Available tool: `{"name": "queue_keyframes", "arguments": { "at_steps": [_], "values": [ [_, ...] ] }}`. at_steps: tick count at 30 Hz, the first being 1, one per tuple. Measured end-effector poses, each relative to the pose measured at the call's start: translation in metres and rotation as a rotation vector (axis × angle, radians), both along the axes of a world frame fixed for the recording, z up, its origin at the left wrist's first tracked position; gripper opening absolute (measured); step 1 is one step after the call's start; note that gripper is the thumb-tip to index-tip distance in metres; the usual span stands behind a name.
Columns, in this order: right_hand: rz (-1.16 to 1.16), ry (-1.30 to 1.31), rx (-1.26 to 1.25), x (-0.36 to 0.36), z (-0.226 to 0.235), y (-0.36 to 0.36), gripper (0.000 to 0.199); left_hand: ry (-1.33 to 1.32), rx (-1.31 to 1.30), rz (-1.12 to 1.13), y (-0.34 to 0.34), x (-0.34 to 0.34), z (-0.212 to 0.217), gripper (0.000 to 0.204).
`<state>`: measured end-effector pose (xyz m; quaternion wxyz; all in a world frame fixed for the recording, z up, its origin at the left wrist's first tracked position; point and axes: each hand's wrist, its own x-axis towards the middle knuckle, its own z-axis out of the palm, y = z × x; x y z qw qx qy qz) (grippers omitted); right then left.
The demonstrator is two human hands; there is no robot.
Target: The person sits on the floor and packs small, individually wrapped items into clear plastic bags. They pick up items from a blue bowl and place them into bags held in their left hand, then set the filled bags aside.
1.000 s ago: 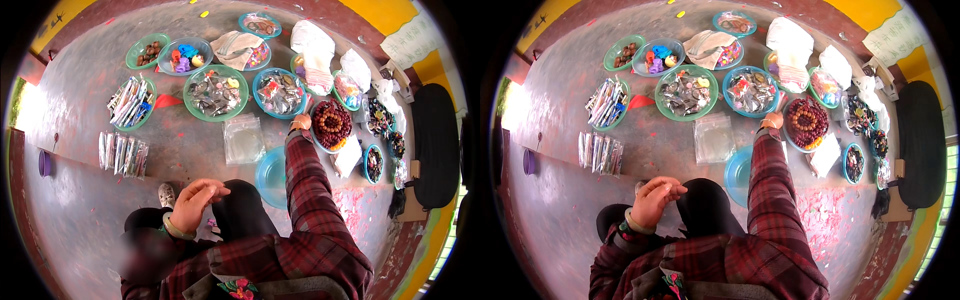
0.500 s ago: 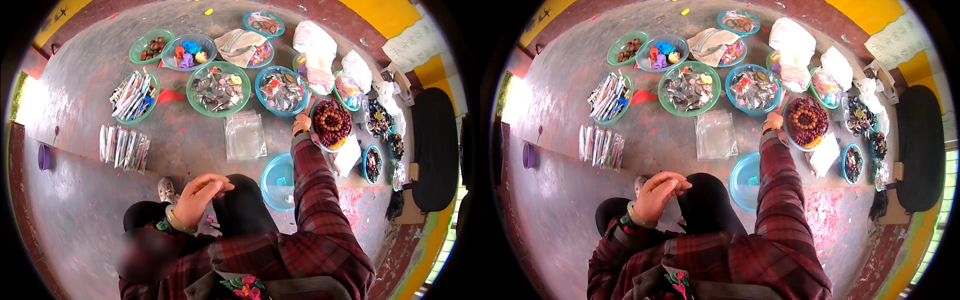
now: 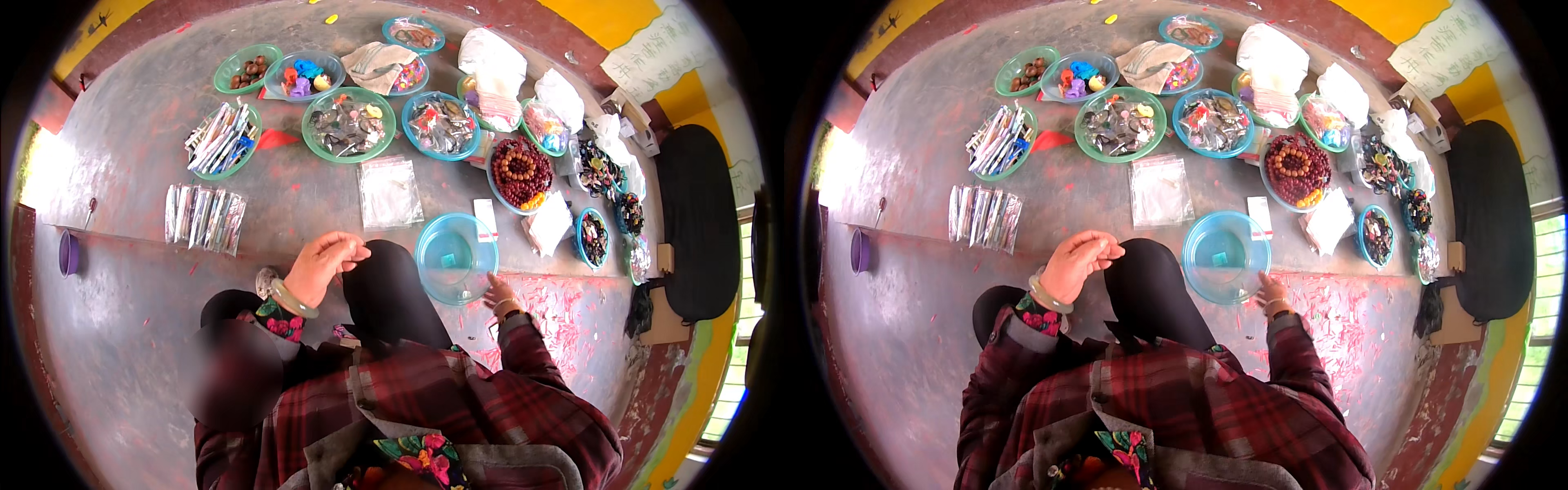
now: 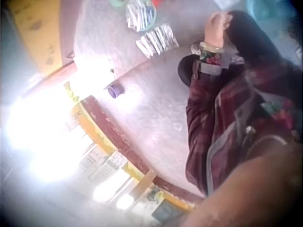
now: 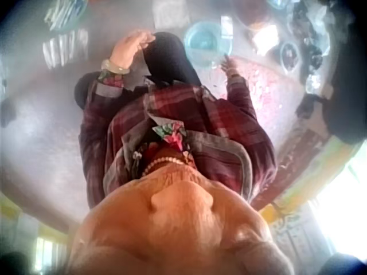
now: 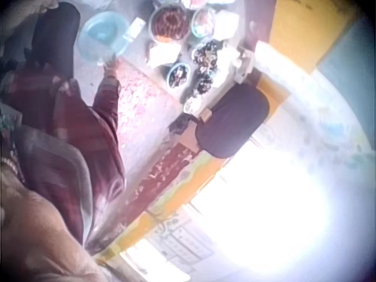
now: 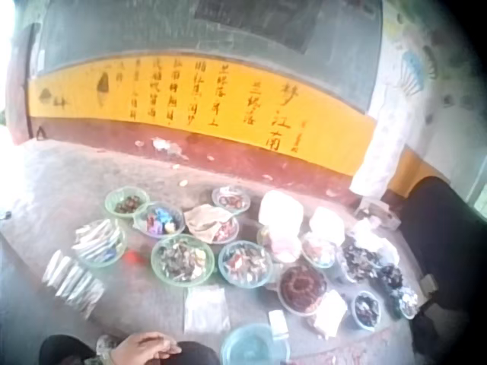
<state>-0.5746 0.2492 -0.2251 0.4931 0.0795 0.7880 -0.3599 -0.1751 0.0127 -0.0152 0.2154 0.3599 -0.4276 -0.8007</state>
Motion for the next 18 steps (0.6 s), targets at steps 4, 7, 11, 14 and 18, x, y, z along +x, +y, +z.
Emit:
{"name": "queue_keyframes", "arguments": {
  "at_steps": [4, 7, 11, 14, 18],
  "values": [
    [-0.208, -0.195, -0.342, 0.036, -0.023, 0.016, 0.040, -0.015, -0.008, 0.018, 0.000, -0.005, -0.014, 0.019],
    [-0.206, -0.131, -0.342, 0.036, -0.027, -0.007, 0.039, -0.085, -0.053, 0.042, -0.003, -0.003, -0.020, 0.019],
    [-0.286, -0.130, -0.408, 0.026, -0.018, -0.045, 0.039, -0.151, -0.095, 0.069, -0.006, -0.001, -0.028, 0.019],
    [-0.294, -0.090, -0.389, 0.009, -0.015, -0.063, 0.037, -0.193, -0.134, 0.064, -0.006, 0.000, -0.032, 0.020],
    [-0.359, -0.039, -0.476, -0.013, -0.027, -0.071, 0.038, -0.228, -0.234, 0.034, -0.010, -0.002, -0.038, 0.021]
  ]
}}
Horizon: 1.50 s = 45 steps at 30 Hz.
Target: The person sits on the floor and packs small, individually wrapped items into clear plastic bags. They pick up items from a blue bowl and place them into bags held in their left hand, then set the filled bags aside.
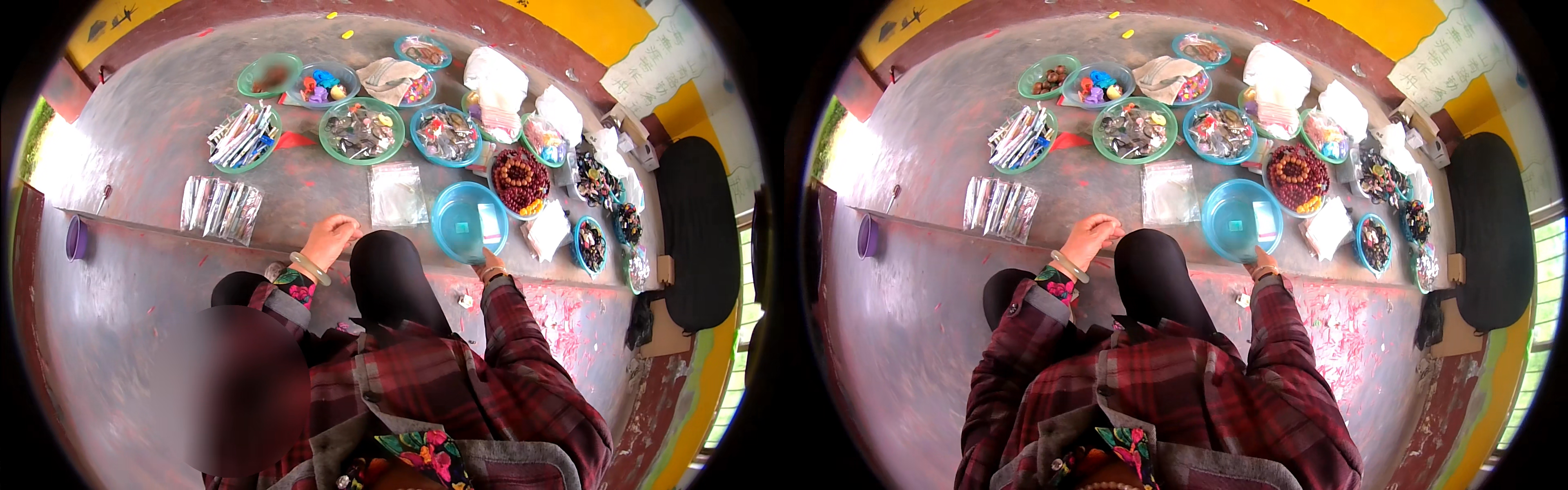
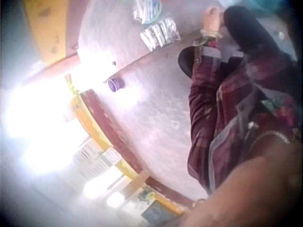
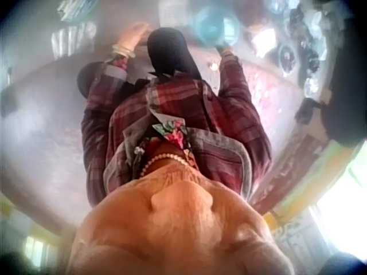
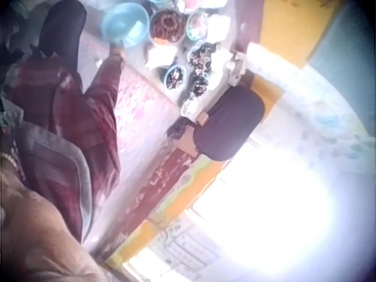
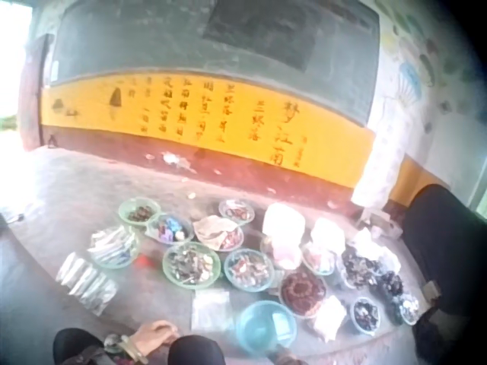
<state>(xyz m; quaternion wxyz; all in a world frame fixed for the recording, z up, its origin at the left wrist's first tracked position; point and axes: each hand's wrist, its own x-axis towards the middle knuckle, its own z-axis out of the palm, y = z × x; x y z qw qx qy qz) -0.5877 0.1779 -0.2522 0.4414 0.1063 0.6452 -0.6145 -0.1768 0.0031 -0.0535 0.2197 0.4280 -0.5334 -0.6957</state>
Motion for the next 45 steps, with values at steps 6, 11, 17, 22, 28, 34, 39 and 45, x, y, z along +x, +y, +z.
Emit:
{"name": "queue_keyframes", "arguments": {
  "at_steps": [6, 11, 17, 22, 28, 34, 39, 45],
  "values": [
    [-0.132, 0.056, -0.014, 0.007, -0.011, 0.007, 0.035, -0.058, -0.104, -0.018, -0.003, 0.002, -0.001, 0.021],
    [-0.011, 0.040, 0.199, 0.058, 0.011, 0.012, 0.025, -0.024, -0.325, 0.055, -0.010, 0.013, 0.031, 0.025],
    [0.326, 0.091, 0.036, 0.085, 0.071, -0.053, 0.027, 0.163, -0.187, 0.273, -0.027, 0.024, 0.060, 0.027],
    [0.865, 0.376, -0.040, 0.089, 0.109, -0.180, 0.022, 0.316, 0.053, 0.424, -0.029, 0.029, 0.053, 0.018],
    [0.741, 0.117, 0.099, 0.132, 0.106, -0.295, 0.028, 0.418, 0.187, 0.573, -0.037, 0.037, 0.047, 0.018],
    [1.065, -0.228, 0.095, 0.215, 0.077, -0.349, 0.026, 0.428, 0.230, 0.590, -0.036, 0.036, 0.044, 0.018],
    [1.238, -0.116, -0.014, 0.313, 0.081, -0.393, 0.031, 0.506, 0.293, 0.609, -0.027, 0.031, 0.052, 0.018],
    [0.986, -0.132, -0.048, 0.385, 0.028, -0.439, 0.047, 0.555, 0.271, 0.625, -0.018, 0.058, 0.072, 0.018]
  ]
}}
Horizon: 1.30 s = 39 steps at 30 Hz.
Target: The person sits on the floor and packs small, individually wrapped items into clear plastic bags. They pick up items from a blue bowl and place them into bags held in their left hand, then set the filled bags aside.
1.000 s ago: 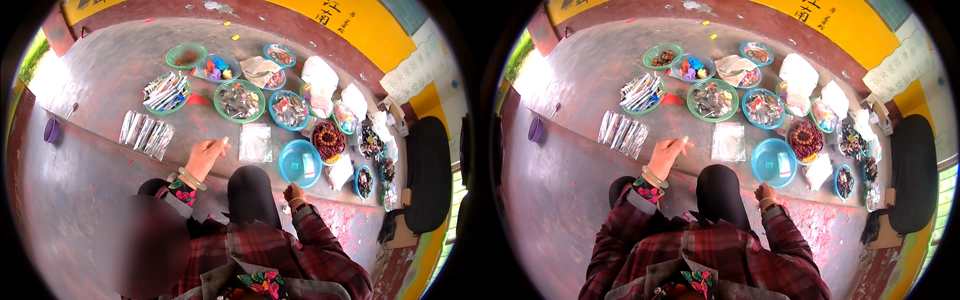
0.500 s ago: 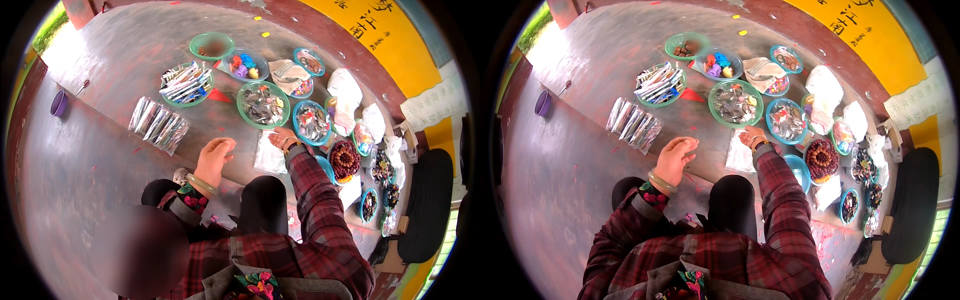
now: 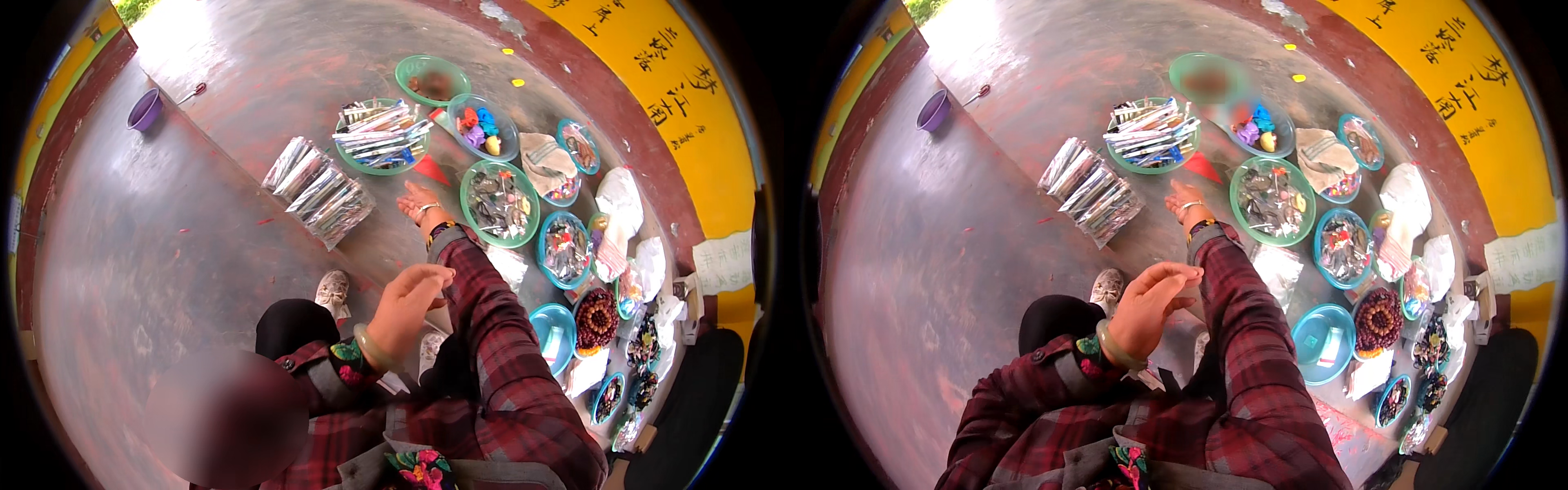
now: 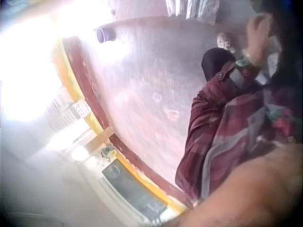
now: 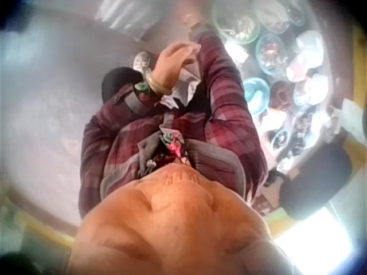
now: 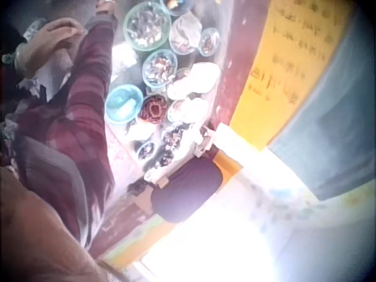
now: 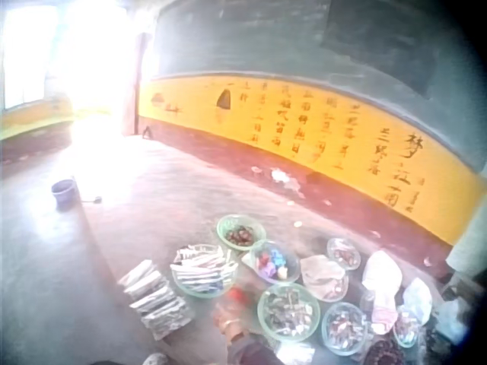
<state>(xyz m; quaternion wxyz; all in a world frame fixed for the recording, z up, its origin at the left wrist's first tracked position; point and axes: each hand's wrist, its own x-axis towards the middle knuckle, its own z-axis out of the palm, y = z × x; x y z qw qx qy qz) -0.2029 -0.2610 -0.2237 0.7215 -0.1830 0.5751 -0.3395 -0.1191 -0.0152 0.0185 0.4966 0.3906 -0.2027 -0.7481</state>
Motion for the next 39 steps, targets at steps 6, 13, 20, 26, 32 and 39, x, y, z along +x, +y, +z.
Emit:
{"name": "queue_keyframes", "arguments": {
  "at_steps": [6, 13, 20, 26, 32, 39],
  "values": [
    [-0.231, -0.154, -0.085, 0.055, -0.036, -0.032, 0.042, -0.005, 0.054, 0.073, -0.003, 0.034, -0.003, 0.018],
    [-0.099, -0.143, -0.015, 0.069, -0.047, -0.064, 0.018, -0.046, 0.083, -0.002, -0.006, 0.054, -0.009, 0.019],
    [-0.206, -0.238, -0.074, 0.043, -0.026, -0.060, 0.025, -0.066, 0.035, -0.079, -0.003, 0.061, -0.010, 0.020],
    [-0.285, -0.212, -0.009, -0.019, 0.015, -0.021, 0.020, -0.132, -0.083, -0.062, 0.000, 0.054, -0.019, 0.019],
    [-0.273, -0.154, -0.028, -0.061, 0.034, 0.092, 0.020, -0.369, -0.304, -0.193, 0.001, 0.042, -0.029, 0.017],
    [-0.337, -0.142, 0.096, -0.080, -0.009, 0.226, 0.022, -0.291, -0.305, -0.125, 0.003, 0.025, -0.036, 0.015]
  ]
}}
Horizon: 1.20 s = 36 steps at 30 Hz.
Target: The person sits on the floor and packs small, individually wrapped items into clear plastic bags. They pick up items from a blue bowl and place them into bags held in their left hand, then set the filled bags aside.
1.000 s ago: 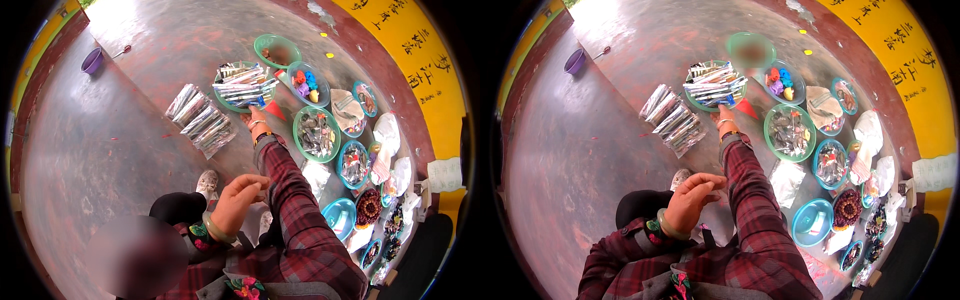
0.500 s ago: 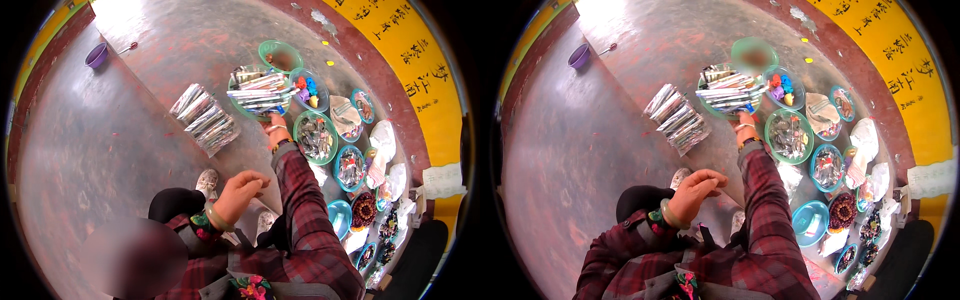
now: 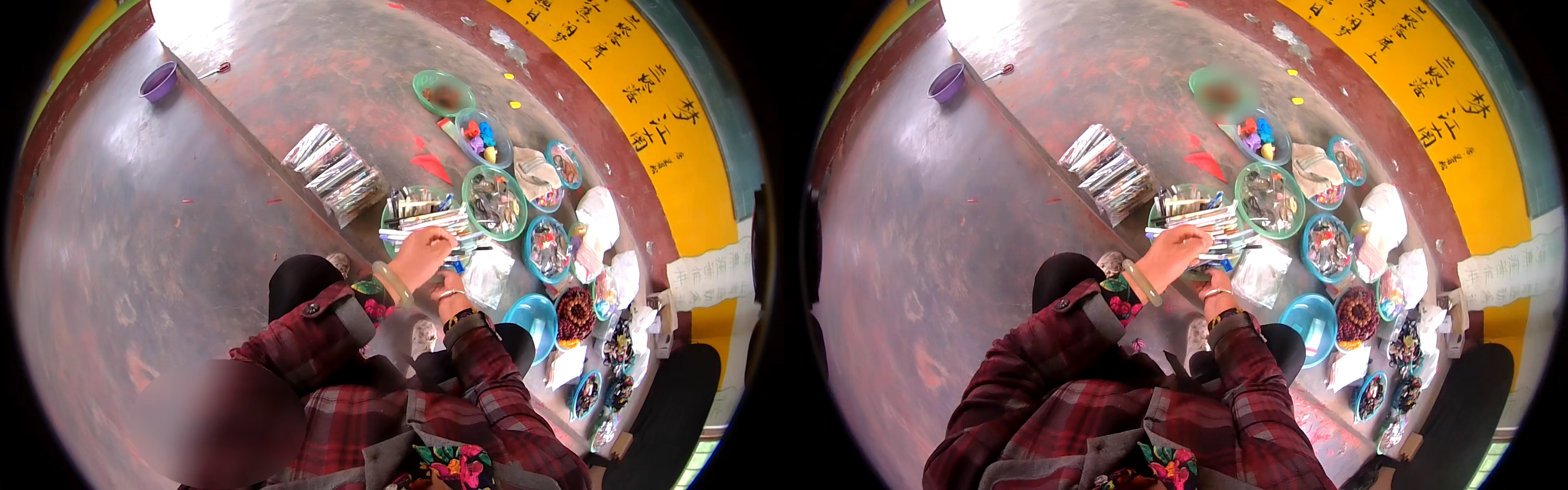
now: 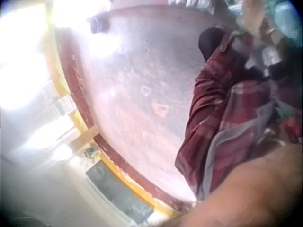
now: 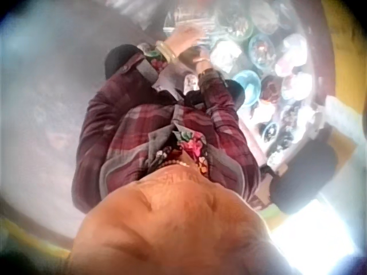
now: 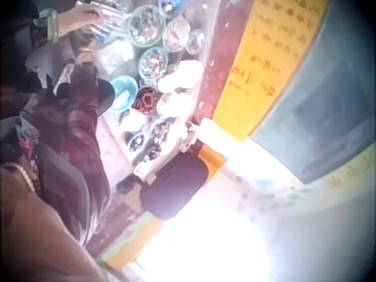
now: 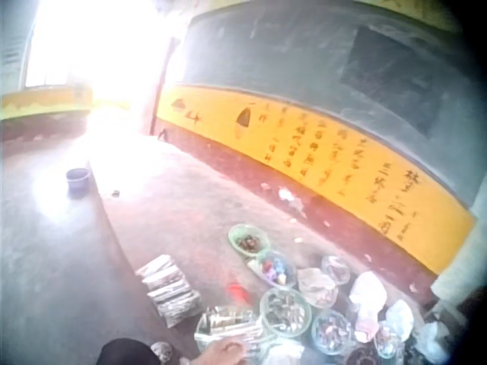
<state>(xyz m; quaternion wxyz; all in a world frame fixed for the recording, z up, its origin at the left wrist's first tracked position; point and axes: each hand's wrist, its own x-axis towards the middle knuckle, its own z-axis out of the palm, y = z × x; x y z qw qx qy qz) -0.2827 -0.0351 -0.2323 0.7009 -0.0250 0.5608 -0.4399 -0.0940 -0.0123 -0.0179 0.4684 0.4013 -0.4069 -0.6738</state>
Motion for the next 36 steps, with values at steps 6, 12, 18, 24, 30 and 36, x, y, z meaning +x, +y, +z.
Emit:
{"name": "queue_keyframes", "arguments": {
  "at_steps": [6, 12, 18, 24, 30, 36],
  "values": [
    [-0.100, -0.080, 0.092, -0.005, -0.023, 0.030, 0.024, 0.022, 0.025, 0.110, -0.007, 0.002, -0.008, 0.014],
    [-0.088, -0.025, 0.119, 0.004, -0.017, 0.019, 0.027, 0.002, 0.046, 0.151, -0.011, 0.008, -0.018, 0.014],
    [-0.083, -0.087, 0.039, -0.005, -0.022, 0.015, 0.025, -0.003, 0.033, 0.143, -0.014, 0.006, -0.020, 0.013],
    [0.330, 0.133, 0.225, -0.025, 0.015, 0.023, 0.027, 0.078, 0.079, 0.092, -0.009, 0.009, 0.002, 0.016],
    [1.194, 0.405, 0.063, -0.033, 0.154, -0.009, 0.029, 0.272, 0.079, 0.086, 0.013, 0.032, 0.055, 0.017],
    [1.073, 0.868, -0.557, -0.008, 0.157, -0.146, 0.033, 0.249, -0.042, 0.060, 0.018, 0.040, 0.068, 0.017]
  ]
}}
